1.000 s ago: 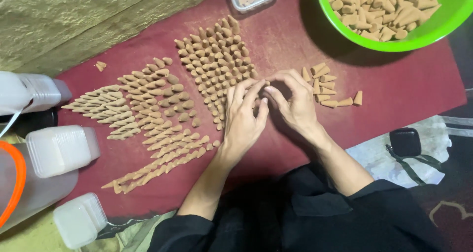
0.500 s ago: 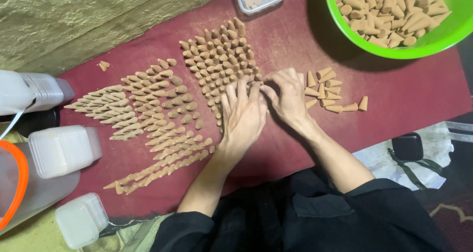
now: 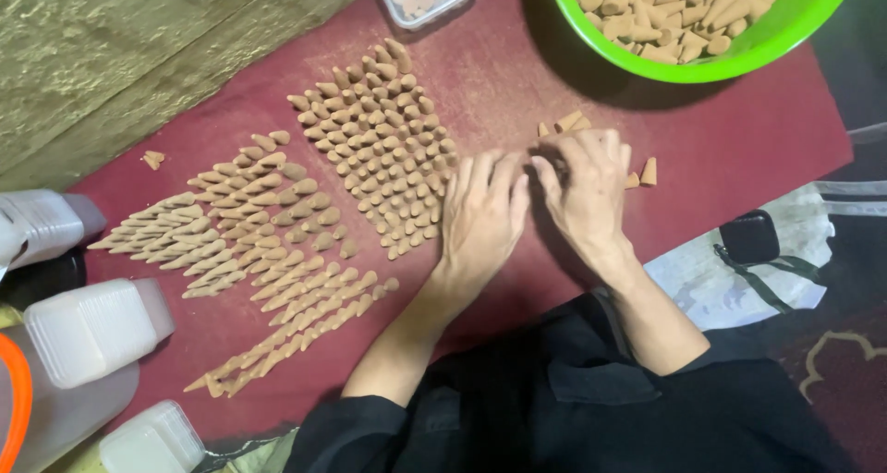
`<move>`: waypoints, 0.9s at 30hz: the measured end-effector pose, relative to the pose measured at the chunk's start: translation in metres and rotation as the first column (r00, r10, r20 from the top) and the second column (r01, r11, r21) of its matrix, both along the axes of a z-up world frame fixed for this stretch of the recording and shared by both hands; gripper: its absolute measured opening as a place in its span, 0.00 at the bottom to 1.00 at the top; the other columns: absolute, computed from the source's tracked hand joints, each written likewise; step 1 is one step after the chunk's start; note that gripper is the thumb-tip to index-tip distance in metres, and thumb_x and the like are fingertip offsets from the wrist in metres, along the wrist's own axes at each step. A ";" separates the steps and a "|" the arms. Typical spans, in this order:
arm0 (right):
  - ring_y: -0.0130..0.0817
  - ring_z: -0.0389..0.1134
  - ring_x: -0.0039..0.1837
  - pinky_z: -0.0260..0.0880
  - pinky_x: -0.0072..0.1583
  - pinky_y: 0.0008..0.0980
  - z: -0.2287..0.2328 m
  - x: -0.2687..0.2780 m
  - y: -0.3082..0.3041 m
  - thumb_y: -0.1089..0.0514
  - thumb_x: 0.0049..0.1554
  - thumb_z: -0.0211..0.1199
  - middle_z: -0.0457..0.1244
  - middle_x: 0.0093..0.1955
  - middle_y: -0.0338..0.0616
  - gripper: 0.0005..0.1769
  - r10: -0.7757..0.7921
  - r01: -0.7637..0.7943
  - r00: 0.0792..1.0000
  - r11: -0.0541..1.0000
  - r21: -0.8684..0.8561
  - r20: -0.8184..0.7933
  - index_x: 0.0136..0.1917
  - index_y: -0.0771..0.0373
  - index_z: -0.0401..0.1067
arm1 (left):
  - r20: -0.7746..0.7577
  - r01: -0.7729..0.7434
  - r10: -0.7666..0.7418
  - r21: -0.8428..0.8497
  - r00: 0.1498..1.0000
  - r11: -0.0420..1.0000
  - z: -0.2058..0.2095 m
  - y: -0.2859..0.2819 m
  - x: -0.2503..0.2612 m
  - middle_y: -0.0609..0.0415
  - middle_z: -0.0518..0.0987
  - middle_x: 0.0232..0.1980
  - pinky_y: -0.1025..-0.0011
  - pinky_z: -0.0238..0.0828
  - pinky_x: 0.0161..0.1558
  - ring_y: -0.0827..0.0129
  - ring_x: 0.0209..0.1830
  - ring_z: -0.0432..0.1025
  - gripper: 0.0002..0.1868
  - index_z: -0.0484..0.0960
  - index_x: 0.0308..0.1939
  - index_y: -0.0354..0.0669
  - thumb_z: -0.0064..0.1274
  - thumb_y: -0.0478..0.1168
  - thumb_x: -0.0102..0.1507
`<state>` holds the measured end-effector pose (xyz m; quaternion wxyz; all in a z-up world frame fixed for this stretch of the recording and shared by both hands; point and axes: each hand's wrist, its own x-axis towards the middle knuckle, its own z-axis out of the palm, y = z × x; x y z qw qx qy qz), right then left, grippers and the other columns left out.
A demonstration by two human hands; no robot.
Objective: Arrange incense cones into organized rows on a table and pack them into a small plastic container.
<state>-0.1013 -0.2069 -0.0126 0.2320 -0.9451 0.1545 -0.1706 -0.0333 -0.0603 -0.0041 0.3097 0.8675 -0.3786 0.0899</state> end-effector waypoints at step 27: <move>0.52 0.67 0.55 0.65 0.60 0.47 0.028 -0.001 0.018 0.64 0.63 0.64 0.64 0.48 0.51 0.13 0.086 -0.141 0.988 0.838 0.527 0.127 0.62 0.62 0.74 | -0.535 -0.161 -0.164 -0.508 0.829 0.846 0.018 0.013 -0.016 0.45 0.79 0.57 0.67 0.79 0.56 0.56 0.56 0.78 0.22 0.76 0.65 0.37 0.57 0.36 0.67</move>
